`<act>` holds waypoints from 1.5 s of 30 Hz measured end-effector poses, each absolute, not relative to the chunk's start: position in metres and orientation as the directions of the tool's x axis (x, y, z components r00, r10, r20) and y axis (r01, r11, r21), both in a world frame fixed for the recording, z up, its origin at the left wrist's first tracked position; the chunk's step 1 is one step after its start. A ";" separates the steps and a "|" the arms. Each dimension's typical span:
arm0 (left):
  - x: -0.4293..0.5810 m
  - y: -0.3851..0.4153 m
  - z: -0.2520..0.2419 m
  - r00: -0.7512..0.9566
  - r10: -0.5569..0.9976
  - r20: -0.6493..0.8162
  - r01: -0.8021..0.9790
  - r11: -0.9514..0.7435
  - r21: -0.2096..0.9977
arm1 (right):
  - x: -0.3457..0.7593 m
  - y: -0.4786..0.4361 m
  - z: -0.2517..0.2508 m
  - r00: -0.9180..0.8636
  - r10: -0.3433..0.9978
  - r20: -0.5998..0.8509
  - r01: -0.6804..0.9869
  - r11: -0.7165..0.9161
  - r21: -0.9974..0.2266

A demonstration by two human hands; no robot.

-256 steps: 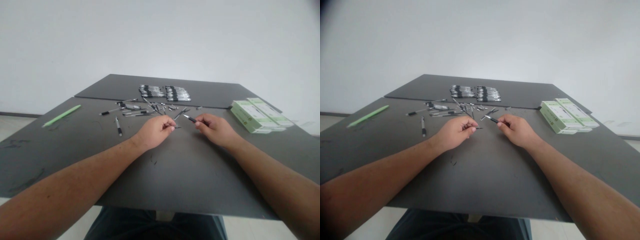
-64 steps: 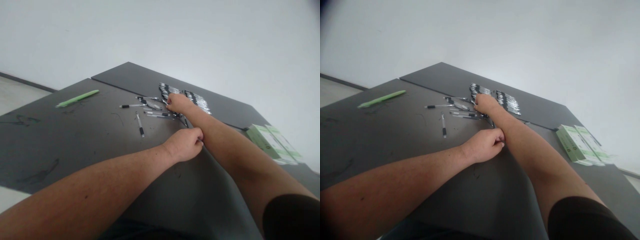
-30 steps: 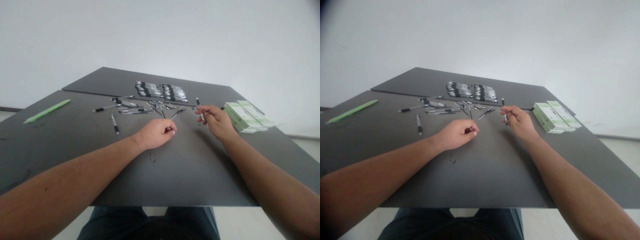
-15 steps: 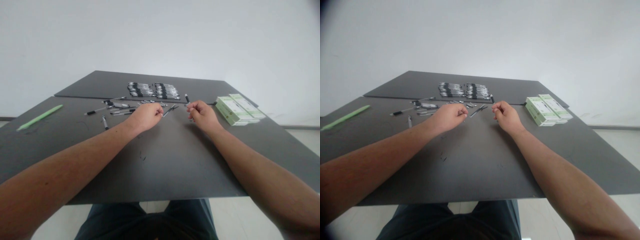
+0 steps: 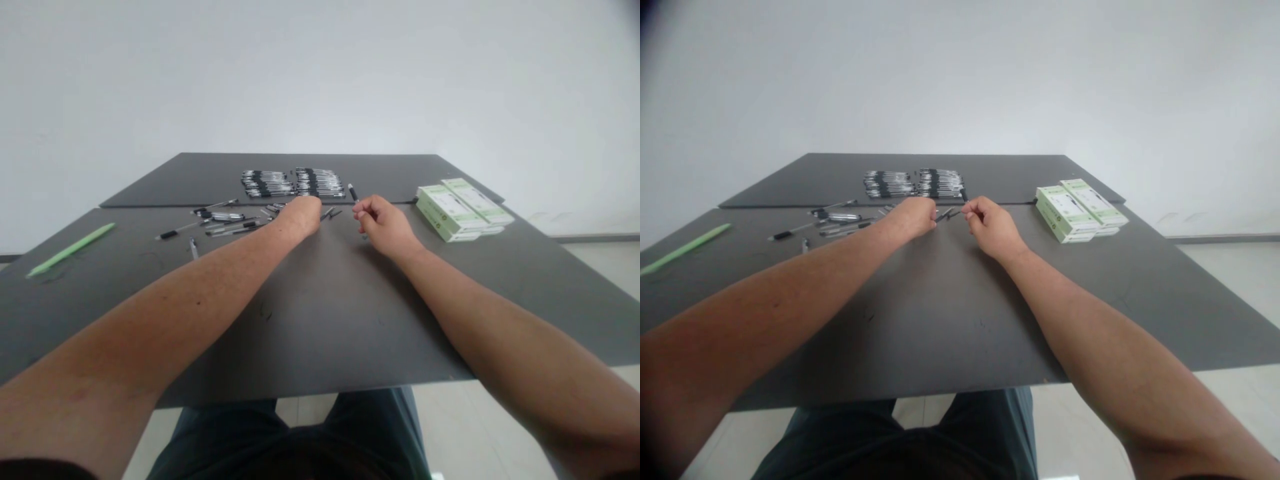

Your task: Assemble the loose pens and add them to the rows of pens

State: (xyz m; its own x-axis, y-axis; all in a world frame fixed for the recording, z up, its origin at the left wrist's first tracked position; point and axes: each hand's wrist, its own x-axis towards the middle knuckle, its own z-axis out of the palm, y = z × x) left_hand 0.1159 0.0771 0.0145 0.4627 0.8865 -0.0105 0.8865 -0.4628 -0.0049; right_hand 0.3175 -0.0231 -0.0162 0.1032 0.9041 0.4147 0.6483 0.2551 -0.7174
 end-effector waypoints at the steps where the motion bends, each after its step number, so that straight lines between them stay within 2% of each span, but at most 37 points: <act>1: 0.116 0.081 0.014 0.457 0.889 -0.019 0.889 -0.457 -0.006 | 0.317 -0.023 -0.016 0.096 0.904 0.417 0.652 0.260 -0.713; 7: 0.111 0.097 0.010 0.481 0.876 -0.028 0.876 -0.480 0.039 | 0.318 -0.022 -0.017 0.069 0.900 0.431 0.649 0.287 -0.705; 15: 0.100 0.090 0.016 0.541 0.839 0.052 0.830 -0.543 0.126 | 0.320 -0.023 -0.016 0.060 0.902 0.428 0.645 0.292 -0.706; 17: 0.089 0.083 0.023 0.550 0.830 0.090 0.799 -0.554 0.232 | 0.319 -0.023 -0.015 0.065 0.908 0.414 0.638 0.281 -0.717; 21: 0.054 0.057 0.028 0.451 0.887 0.095 0.678 -0.410 0.610 | 0.317 -0.023 -0.015 0.042 0.918 0.394 0.617 0.287 -0.733; 23: 0.035 0.042 0.028 0.440 0.896 0.051 0.623 -0.346 0.702 | 0.316 -0.023 -0.017 0.021 0.920 0.391 0.593 0.303 -0.746; 25: 0.017 0.030 0.026 0.462 0.886 0.043 0.654 -0.373 0.658 | 0.314 -0.024 -0.019 -0.003 0.916 0.402 0.580 0.329 -0.745; 29: -0.013 0.022 0.019 0.532 0.814 0.233 0.724 -0.580 0.372 | 0.311 -0.028 -0.019 -0.110 0.885 0.452 0.644 0.410 -0.646; 32: -0.026 0.029 0.012 0.626 0.728 0.281 0.696 -0.684 0.219 | 0.310 -0.033 -0.016 -0.191 0.878 0.438 0.718 0.430 -0.548; 37: -0.034 0.042 0.006 0.684 0.658 0.314 0.665 -0.740 0.103 | 0.311 -0.038 -0.010 -0.243 0.858 0.453 0.775 0.453 -0.441; 45: -0.027 0.032 0.010 0.762 0.572 0.306 0.598 -0.801 0.009 | 0.315 -0.039 -0.009 -0.292 0.821 0.491 0.809 0.485 -0.331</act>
